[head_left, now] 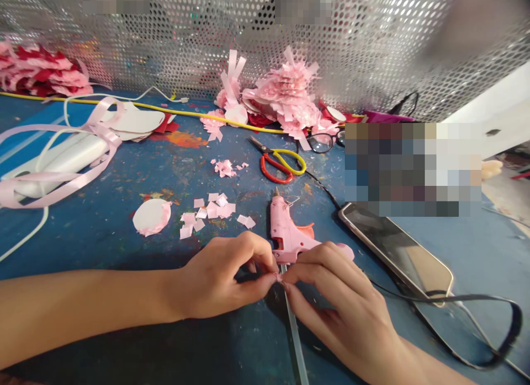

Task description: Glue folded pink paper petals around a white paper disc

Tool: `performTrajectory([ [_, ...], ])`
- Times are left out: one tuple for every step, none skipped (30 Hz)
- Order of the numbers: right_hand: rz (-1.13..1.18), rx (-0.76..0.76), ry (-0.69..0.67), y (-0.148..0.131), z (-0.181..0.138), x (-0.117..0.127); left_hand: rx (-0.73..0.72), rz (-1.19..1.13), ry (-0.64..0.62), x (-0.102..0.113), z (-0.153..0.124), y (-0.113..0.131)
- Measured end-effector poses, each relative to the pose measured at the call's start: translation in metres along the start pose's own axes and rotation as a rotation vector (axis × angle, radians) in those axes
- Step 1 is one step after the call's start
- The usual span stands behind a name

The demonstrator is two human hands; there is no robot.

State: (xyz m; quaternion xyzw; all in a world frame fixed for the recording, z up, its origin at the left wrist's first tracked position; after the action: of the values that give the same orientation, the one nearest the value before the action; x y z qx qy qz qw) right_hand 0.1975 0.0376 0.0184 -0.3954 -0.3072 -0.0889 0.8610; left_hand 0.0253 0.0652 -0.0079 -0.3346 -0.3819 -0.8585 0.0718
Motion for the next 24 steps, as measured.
performTrajectory([
  [-0.005, 0.0, 0.003, 0.0003, 0.0, -0.0001, -0.001, 0.001, 0.0, 0.0, 0.0, -0.0002],
  [-0.01, -0.002, 0.007, 0.0006, 0.0001, 0.0, -0.005, 0.001, -0.001, -0.0001, 0.0002, -0.0005],
  [-0.015, -0.003, 0.012, 0.0007, 0.0002, 0.0001, -0.014, 0.0, -0.003, -0.0001, 0.0004, -0.0008],
  [-0.019, -0.004, 0.014, 0.0007, 0.0004, 0.0002, -0.027, -0.002, -0.007, -0.0002, 0.0006, -0.001],
  [-0.023, -0.004, 0.015, 0.0004, 0.0007, 0.0004, -0.042, -0.004, -0.01, -0.0004, 0.0009, -0.0012],
  [-0.026, -0.002, 0.016, 0.0001, 0.0011, 0.0006, -0.057, -0.004, -0.012, -0.0005, 0.0012, -0.0014],
  [-0.028, 0.0, 0.013, -0.0003, 0.0015, 0.0006, -0.068, -0.005, -0.013, -0.0007, 0.0014, -0.0015],
  [-0.029, 0.003, 0.01, -0.0007, 0.0018, 0.0006, -0.074, -0.005, -0.015, -0.0008, 0.0015, -0.0017],
  [-0.032, 0.006, 0.007, -0.001, 0.0021, 0.0006, -0.074, -0.005, -0.018, -0.001, 0.0015, -0.0018],
  [-0.037, 0.01, 0.007, -0.0013, 0.0021, 0.0004, -0.071, -0.004, -0.019, -0.0012, 0.0013, -0.002],
  [-0.044, 0.015, 0.007, -0.0014, 0.002, 0.0002, -0.068, -0.002, -0.02, -0.0013, 0.0011, -0.0021],
  [-0.053, 0.018, 0.005, -0.0014, 0.0016, -0.0002, -0.066, 0.0, -0.021, -0.0014, 0.0008, -0.0021],
  [-0.063, 0.023, 0.004, -0.0014, 0.0011, -0.0006, -0.066, 0.004, -0.021, -0.0015, 0.0004, -0.002],
  [-0.073, 0.028, 0.002, -0.0013, 0.0004, -0.001, -0.068, 0.012, -0.021, -0.0016, 0.0, -0.0018],
  [-0.081, 0.033, -0.001, -0.0012, -0.0003, -0.0015, -0.07, 0.019, -0.021, -0.0016, -0.0003, -0.0014],
  [-0.087, 0.04, -0.003, -0.0011, -0.001, -0.0018, -0.068, 0.026, -0.022, -0.0015, -0.0007, -0.0009],
  [-0.095, 0.044, -0.005, -0.001, -0.0017, -0.002, -0.065, 0.033, -0.023, -0.0015, -0.001, -0.0003],
  [-0.106, 0.049, -0.005, -0.0008, -0.0023, -0.002, -0.059, 0.038, -0.026, -0.0014, -0.0013, 0.0002],
  [-0.119, 0.051, -0.006, -0.0004, -0.003, -0.0019, -0.051, 0.042, -0.029, -0.0013, -0.0014, 0.0008],
  [-0.133, 0.052, -0.009, 0.0001, -0.0036, -0.0018, -0.045, 0.047, -0.031, -0.0011, -0.0014, 0.0014],
  [-0.146, 0.057, -0.011, 0.0005, -0.0042, -0.0015, -0.042, 0.051, -0.033, -0.0008, -0.0013, 0.0019],
  [-0.16, 0.061, -0.016, 0.001, -0.0047, -0.0013, -0.039, 0.057, -0.034, -0.0005, -0.001, 0.0023],
  [-0.171, 0.07, -0.019, 0.0013, -0.0052, -0.001, -0.038, 0.061, -0.034, -0.0002, -0.0007, 0.0025],
  [-0.18, 0.082, -0.024, 0.0014, -0.0055, -0.0009, -0.036, 0.063, -0.036, 0.0001, -0.0003, 0.0024],
])
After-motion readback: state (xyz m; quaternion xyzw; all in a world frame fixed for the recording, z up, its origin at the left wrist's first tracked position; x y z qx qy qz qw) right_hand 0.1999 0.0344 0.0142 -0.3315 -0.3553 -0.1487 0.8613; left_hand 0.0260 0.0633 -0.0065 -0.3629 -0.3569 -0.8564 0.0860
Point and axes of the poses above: each hand's wrist, its own z-axis towards the middle knuckle, its own x-axis out of the back of the hand, y = z × x, the point moved 2 cm from there along z, towards the middle knuckle, and after that the axes turned 14 degrees about z, right-handed, at the moved point
